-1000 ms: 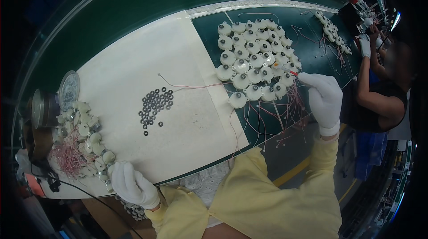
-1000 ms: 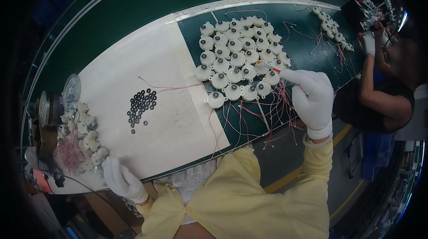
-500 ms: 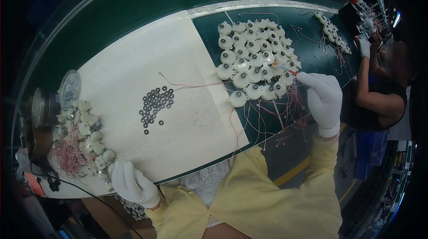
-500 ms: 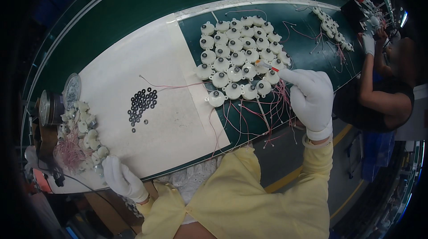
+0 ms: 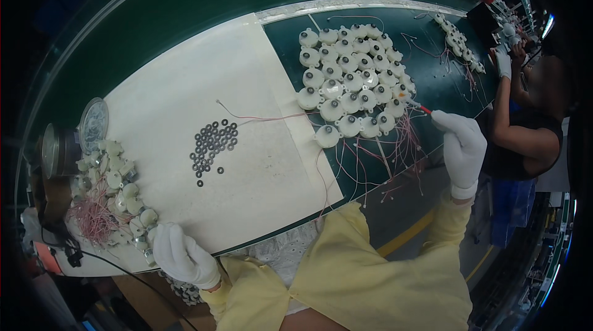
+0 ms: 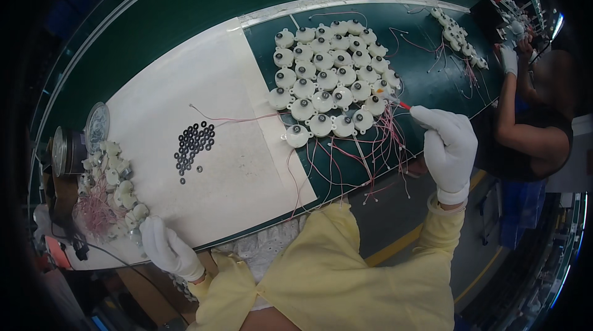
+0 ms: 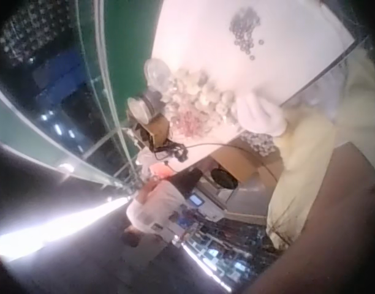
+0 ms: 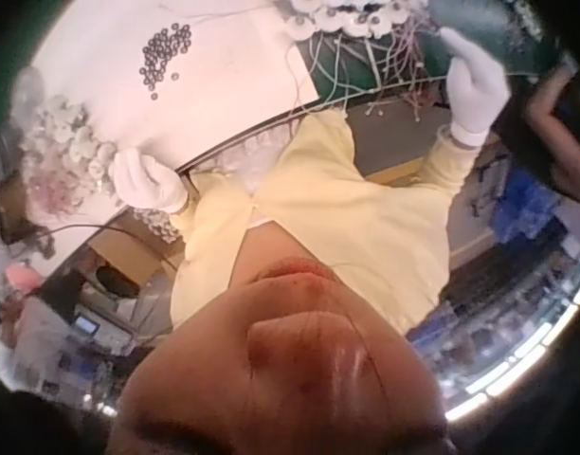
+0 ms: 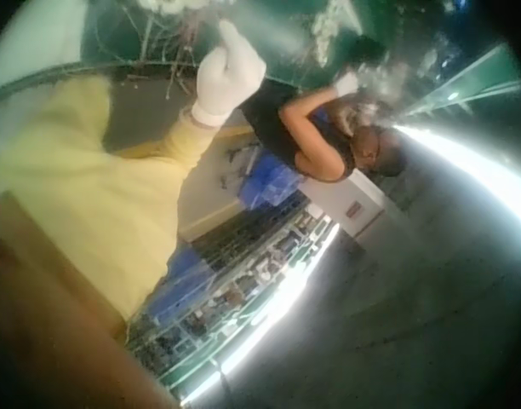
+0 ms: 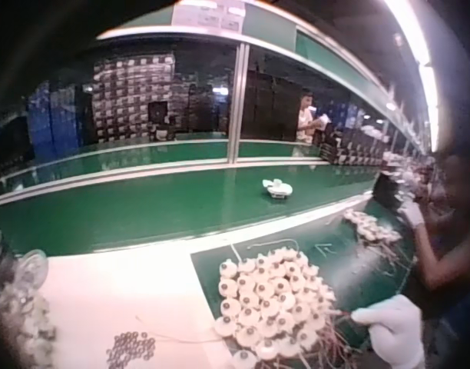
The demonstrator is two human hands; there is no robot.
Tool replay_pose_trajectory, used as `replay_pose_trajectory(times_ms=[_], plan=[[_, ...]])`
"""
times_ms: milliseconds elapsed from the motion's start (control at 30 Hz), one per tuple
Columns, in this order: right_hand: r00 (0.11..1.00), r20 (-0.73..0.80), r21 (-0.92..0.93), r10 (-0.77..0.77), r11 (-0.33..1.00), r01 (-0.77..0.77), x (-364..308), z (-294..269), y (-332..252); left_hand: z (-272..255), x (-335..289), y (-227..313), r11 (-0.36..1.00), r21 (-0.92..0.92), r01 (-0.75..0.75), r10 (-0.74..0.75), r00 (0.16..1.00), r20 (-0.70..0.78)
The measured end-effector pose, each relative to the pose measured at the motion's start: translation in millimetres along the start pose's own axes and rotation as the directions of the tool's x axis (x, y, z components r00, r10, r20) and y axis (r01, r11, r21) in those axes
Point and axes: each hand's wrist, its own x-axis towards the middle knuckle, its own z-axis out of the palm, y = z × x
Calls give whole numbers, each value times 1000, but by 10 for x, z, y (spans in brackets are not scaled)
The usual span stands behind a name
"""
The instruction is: The person applies a white substance to the center of small white cylindrical components using a brush. They handle the components one by one, dipping the brush into a container of the substance and carefully applying it to each unit on a green workbench. The person also moves a cardboard box and organizes the components on the table.
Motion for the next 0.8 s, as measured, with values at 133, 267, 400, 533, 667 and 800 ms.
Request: replay_pose_trajectory(times_ms=[133,267,400,533,667,800], plan=[[1000,18,17,12,1000,-12,-8,28,-47,-16,-10,-7,1000,-16,13,-13,1000,12],[1000,25,16,12,1000,-13,-44,92,5,-11,-8,0,1000,-17,23,-23,1000,5],[998,22,36,52,998,-53,-105,70,36,-5,-34,-18,999,-19,28,-28,1000,10],[994,20,68,109,992,-110,-159,50,57,-5,-38,-17,999,-26,23,-23,1000,6],[987,18,96,158,983,-159,-212,44,80,14,-2,-9,1000,9,0,0,1000,-18],[982,16,130,186,974,-186,-254,22,106,8,9,15,1000,17,8,-8,1000,-17]])
